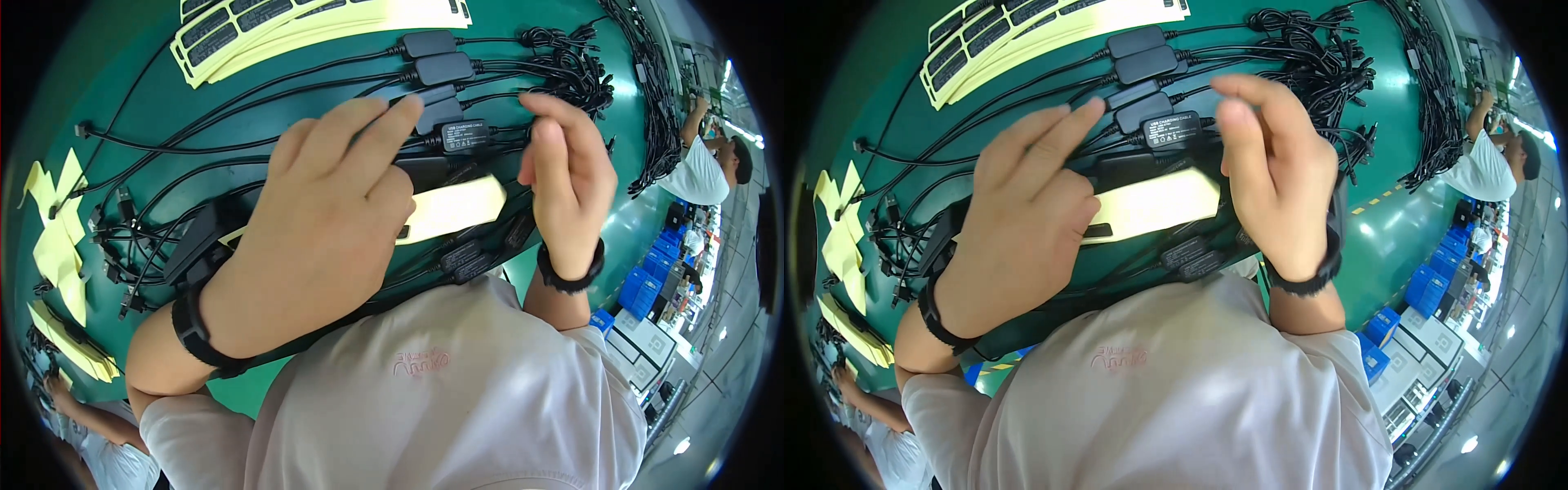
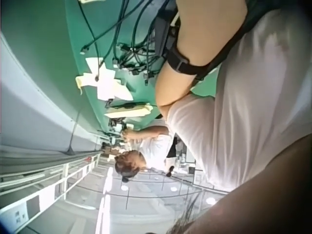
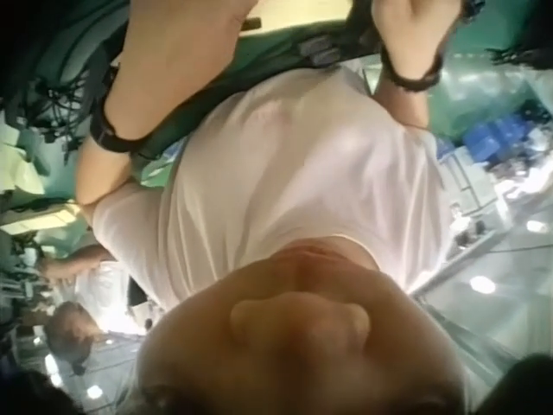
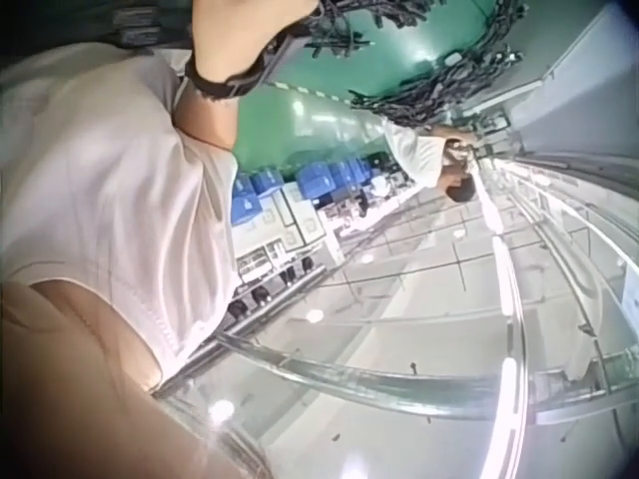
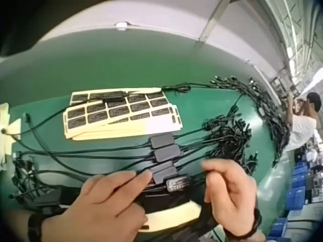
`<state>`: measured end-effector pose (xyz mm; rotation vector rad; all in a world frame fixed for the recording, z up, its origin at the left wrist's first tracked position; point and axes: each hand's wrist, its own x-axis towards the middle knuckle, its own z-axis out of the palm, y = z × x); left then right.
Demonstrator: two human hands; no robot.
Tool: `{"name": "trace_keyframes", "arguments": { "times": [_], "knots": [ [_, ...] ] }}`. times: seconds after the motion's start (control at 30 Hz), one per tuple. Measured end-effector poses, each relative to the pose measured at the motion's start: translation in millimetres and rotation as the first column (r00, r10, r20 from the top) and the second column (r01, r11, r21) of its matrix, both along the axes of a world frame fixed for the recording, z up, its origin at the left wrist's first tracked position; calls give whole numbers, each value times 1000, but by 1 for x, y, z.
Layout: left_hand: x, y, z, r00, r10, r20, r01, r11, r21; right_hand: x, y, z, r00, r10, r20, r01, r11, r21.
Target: Manually applying small adhesive labels to plastic housings on electronic cables.
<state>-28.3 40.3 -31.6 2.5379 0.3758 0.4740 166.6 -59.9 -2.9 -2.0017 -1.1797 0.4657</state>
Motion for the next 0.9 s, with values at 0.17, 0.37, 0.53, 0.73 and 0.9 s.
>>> {"name": "trace_keyframes", "arguments": {
  "times": [0.17, 0.37, 0.53, 0.73, 0.9],
  "knots": [
    [-4, -5, 22, 1000, -25, -9, 16, 848, -530, -14, -11, 5, 822, 539, 186, -568, 798, 199],
    [-8, -8, 14, 976, -201, -83, 71, 657, -751, -4, -24, 24, 860, 502, -87, -510, 843, -172],
    [-4, -8, 24, 957, -186, -220, -147, 342, -928, -19, -35, 18, 696, 436, 570, -514, 857, -27],
    [-7, -21, 11, 989, -134, -60, -42, 131, -990, -26, -42, -1, 725, 472, 501, -550, 835, 10],
    [-8, -17, 16, 974, -82, -209, -195, 149, -969, -35, -38, 3, 778, 459, 429, -533, 844, 65]
  ]
}}
